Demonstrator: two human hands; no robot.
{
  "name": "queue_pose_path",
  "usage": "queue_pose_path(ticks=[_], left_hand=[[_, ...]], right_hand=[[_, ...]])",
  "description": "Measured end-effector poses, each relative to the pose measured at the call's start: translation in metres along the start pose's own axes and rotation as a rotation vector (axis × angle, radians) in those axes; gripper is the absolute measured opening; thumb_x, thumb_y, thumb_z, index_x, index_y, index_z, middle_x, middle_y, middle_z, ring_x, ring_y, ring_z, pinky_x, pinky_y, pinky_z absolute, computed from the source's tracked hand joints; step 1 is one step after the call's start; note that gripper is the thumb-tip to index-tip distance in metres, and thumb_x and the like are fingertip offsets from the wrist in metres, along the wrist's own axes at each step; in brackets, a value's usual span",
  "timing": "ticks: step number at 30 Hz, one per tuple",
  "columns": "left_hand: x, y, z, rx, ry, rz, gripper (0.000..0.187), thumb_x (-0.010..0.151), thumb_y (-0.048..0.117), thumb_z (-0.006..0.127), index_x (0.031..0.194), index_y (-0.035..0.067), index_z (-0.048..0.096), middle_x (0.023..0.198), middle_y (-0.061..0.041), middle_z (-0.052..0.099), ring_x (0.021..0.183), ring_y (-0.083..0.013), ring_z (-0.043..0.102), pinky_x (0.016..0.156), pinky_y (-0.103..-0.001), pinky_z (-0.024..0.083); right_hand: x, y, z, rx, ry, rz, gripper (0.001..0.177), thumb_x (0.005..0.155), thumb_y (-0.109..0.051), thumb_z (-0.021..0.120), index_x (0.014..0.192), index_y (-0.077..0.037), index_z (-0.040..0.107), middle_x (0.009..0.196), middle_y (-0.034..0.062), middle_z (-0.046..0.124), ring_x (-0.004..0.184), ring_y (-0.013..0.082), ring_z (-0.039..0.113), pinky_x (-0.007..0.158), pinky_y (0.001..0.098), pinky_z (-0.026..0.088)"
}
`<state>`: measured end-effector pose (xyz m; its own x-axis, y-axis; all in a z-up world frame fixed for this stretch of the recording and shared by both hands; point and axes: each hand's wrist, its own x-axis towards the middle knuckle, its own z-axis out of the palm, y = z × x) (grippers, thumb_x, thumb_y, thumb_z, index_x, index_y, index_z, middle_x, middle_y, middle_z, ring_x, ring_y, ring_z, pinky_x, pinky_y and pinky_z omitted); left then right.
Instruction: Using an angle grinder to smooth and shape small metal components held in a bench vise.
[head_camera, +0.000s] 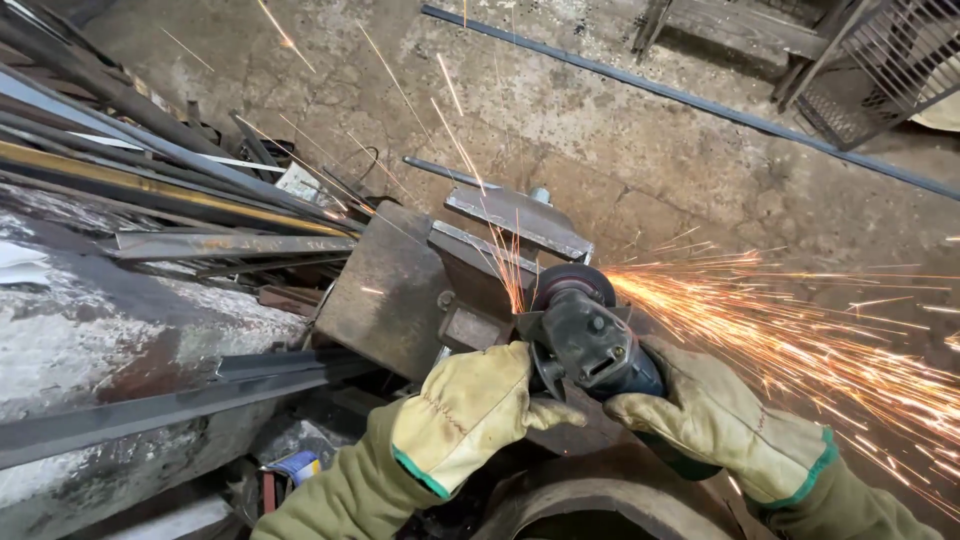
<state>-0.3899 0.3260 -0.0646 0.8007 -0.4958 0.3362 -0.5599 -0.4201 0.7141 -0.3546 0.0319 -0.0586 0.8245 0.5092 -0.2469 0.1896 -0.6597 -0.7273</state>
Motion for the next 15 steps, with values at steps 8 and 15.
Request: queue_pose_path(ticks=[8,15], left_hand=[[-0.023,-0.028,0.032,-0.658,-0.103,-0.082,0.023,0.108,0.007,0.049,0.127,-0.002,0.06,0.123,-0.011,0.072,0.094,-0.0221,0.073,0.077,-0.033,0.06],[-0.007,0.003,0.001,-0.101,-0.079,-0.068,0.018,0.101,0.009,0.056,0.116,0.003,0.066,0.103,-0.005,0.079,0.081,-0.0204,0.073,0.069,-0.036,0.057]], right_hand=[[0.0,-0.001,-0.003,0.056,-0.104,0.186,0.069,0.073,-0.051,0.076,0.13,-0.017,0.059,0.071,0.0025,0.081,0.066,0.0195,0.08,0.059,0.0349,0.059],[0.004,-0.014,-0.004,-0.004,-0.069,0.252,0.067,0.071,-0.055,0.081,0.125,-0.019,0.065,0.069,0.0065,0.078,0.064,0.0248,0.078,0.061,0.0388,0.059]])
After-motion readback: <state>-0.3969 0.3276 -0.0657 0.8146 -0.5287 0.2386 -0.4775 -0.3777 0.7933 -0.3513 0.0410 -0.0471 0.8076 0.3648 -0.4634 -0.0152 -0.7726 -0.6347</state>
